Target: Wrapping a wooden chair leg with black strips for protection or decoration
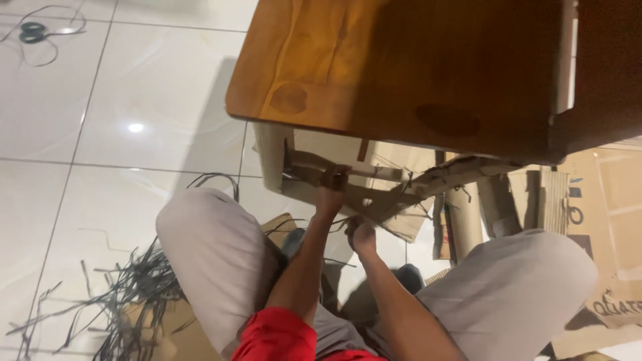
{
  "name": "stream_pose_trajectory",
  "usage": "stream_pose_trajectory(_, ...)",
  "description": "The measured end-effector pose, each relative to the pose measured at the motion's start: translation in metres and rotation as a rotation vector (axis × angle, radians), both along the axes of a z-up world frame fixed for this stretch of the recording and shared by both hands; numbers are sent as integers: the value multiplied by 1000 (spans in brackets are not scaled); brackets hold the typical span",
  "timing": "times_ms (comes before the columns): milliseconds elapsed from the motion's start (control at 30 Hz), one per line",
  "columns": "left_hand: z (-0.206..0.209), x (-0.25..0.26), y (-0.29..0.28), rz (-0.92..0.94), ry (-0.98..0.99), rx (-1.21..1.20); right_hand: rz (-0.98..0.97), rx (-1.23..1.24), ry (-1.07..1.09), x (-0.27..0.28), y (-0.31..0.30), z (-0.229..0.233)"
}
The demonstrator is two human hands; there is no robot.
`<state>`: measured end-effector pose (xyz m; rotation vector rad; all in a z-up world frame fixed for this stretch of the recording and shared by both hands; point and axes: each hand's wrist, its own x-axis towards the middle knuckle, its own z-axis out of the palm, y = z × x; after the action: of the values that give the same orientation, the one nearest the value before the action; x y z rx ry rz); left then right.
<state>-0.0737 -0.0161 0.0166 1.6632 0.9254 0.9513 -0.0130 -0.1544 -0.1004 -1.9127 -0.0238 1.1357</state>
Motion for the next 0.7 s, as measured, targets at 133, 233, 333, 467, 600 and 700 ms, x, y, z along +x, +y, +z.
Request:
stream_pose_trajectory(133, 0, -39, 2, 103, 170, 0, 481, -190, -496, -8, 15, 33)
stream_pose_trajectory(233, -20, -61, 9, 111, 438, -147, 638, -260, -506, -23, 25, 66)
stream_pose_trajectory(333, -23, -83, 10, 180, 591, -292, 950, -346, -571, -38, 33, 75)
stream_pose_trajectory(467, -46, -114, 12, 179, 660, -353, 1168, -240, -647, -60, 31, 97)
stream_pose_trajectory(600, -46, -134, 12, 145, 695, -408, 1162, -147, -786, -48, 27, 25)
stream_pose_trajectory(700, -78, -146, 15, 25, 668, -372, 1067, -232, -687, -51, 32, -8)
